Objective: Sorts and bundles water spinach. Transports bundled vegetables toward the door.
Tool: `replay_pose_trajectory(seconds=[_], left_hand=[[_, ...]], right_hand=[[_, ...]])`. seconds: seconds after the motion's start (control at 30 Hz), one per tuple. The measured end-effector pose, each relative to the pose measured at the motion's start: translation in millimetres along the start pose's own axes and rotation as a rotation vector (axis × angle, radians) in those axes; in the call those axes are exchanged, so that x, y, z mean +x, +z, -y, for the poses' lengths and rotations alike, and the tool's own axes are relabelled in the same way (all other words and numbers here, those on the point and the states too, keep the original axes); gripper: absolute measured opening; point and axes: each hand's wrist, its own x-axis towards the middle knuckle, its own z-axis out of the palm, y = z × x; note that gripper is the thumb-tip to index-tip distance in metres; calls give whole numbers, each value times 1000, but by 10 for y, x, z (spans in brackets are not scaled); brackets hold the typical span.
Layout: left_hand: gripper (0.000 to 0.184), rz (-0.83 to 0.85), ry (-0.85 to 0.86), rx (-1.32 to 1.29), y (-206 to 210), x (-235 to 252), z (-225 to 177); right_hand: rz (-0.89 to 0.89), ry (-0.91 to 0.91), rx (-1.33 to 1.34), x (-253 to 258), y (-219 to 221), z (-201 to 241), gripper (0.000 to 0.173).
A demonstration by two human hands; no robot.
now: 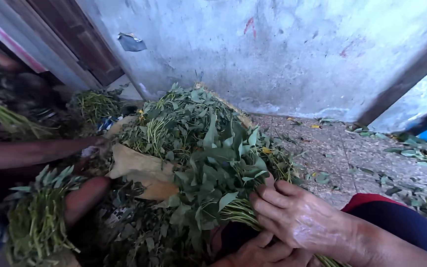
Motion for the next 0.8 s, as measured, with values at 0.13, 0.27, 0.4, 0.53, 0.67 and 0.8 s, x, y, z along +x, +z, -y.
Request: replay_pose_trajectory(seconds=[0.13, 0.27, 0.4, 0.53, 0.67, 0.8], left_hand=[[32, -1, 14, 2, 5, -14, 1], [32, -11, 5, 8, 4, -39, -3], [32, -5, 11, 19, 0, -41, -4], [32, -5, 4, 14, 6, -49, -15], [32, 1, 16, 21, 11, -54, -13], [34, 13, 24, 2, 18, -54, -15]], right_hand=[[7, -87, -21, 31, -8, -44, 26], [-24, -117, -51, 37, 30, -36, 26], [-4, -132, -47, 71, 20, -47, 27], [19, -199, -37, 113, -3, -71, 29], [17, -191, 13, 81, 16, -77, 28], [74, -256, -16, 135, 0, -105, 31]])
